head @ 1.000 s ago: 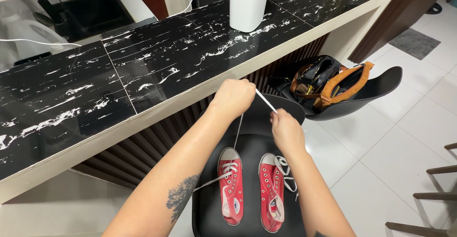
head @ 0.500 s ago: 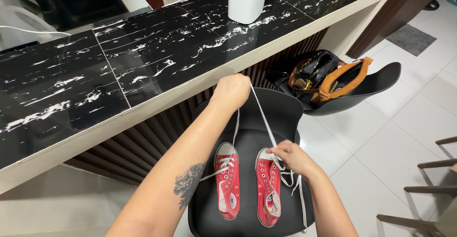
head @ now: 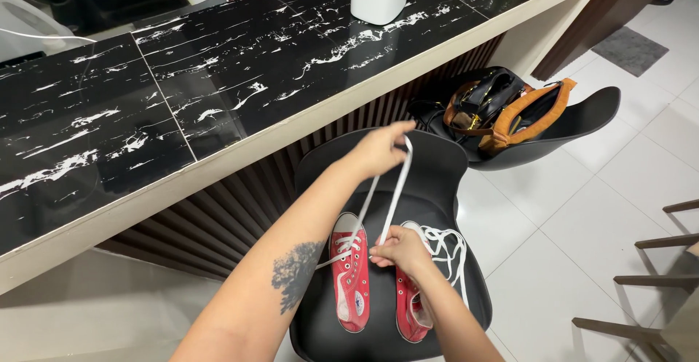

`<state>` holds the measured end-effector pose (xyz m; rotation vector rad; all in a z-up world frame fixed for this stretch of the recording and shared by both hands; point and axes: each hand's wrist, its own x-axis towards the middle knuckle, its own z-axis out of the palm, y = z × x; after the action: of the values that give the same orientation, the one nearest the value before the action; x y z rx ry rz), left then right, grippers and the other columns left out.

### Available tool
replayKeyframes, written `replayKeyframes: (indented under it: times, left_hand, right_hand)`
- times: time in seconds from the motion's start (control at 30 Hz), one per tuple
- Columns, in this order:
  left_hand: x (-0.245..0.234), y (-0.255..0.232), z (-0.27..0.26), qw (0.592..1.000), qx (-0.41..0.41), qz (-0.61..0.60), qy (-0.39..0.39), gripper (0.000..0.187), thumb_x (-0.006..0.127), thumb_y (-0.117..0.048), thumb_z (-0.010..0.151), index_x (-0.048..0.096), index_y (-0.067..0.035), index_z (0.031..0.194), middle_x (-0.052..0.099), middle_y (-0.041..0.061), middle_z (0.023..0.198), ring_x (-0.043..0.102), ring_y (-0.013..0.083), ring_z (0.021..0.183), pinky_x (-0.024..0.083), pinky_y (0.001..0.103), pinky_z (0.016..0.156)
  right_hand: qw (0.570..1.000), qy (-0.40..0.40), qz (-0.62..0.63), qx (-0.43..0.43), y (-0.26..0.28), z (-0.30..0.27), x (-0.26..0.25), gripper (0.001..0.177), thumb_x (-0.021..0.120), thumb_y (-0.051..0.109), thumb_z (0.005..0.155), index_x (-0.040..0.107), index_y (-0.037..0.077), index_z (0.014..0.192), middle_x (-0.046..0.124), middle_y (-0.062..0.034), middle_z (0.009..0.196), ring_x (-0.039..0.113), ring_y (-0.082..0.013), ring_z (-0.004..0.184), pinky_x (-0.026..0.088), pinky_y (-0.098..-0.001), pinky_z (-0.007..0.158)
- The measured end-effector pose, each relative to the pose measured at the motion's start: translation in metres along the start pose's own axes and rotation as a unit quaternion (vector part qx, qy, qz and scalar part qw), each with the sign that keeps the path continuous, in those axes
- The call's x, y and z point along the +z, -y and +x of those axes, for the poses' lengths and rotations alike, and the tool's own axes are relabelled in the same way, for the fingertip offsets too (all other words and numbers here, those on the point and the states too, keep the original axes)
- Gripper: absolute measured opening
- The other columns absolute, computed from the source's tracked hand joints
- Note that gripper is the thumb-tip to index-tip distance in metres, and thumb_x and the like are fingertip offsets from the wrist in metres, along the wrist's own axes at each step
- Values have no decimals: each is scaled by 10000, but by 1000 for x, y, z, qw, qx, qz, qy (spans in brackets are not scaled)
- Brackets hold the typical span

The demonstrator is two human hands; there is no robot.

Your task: The person threads white shoelaces through the eyelets of a pair of red canvas sneakers placed on a black chair. They pull the laces through each eyelet, adjust the length, and tie the laces into a knot.

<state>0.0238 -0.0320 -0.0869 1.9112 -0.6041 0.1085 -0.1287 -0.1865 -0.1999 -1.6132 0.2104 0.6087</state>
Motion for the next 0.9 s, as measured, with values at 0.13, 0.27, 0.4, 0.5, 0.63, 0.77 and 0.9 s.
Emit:
replayKeyframes:
  times: [0.13,0.27,0.4,0.5,0.63,0.77,0.9]
  left_hand:
    - [2,31,-53,997,-40,26,64,432,755,-90,779,677,-53,1203,750,139,987,742,264,906,583,361,830]
    - [2,59,-134,961,-227,152,38,117,673,-181,815,746,-101,858,755,102,880,730,302,859,580,395,746]
    - [22,74,-203,908,-324,228,138,85,707,-167,786,791,-178,794,733,114,912,715,327,908,572,431,837]
    - [44,79,-230,923,-317,200,88,57,730,-159,765,778,-133,747,751,88,895,728,302,923,573,413,855]
    - [66,84,-244,929,-317,194,3,67,789,-173,737,803,-139,793,738,84,954,695,306,970,548,414,880]
    - [77,89,-247,920,-358,144,-63,133,818,-193,712,814,-153,840,734,72,1010,703,298,964,551,404,877]
    - [85,93,-245,921,-350,157,-64,105,803,-195,730,822,-166,830,738,55,992,694,277,986,526,406,893]
  right_hand:
    - [998,-43,35,1,-25,19,19,124,737,-74,829,680,-59,938,754,-152,825,764,-196,711,633,-274,608]
    - [996,-77,40,19,-45,30,27,77,713,-59,862,646,-71,898,743,-153,803,775,-198,701,635,-265,599]
    - [992,-115,12,46,-56,34,32,51,727,-49,858,679,-50,877,739,-124,800,758,-173,683,607,-247,576]
    - [989,-138,22,57,-64,39,35,60,735,-51,854,677,-48,872,732,-128,793,747,-167,673,598,-246,568]
    - [984,-163,46,51,-75,48,38,71,735,-59,847,665,-61,861,733,-138,777,747,-171,664,591,-256,559]
    - [981,-184,45,48,-84,54,41,71,742,-55,841,671,-55,846,730,-130,757,729,-162,648,569,-247,539]
    - [977,-202,51,38,-88,58,41,76,746,-53,830,671,-47,839,738,-125,729,720,-152,625,550,-241,518]
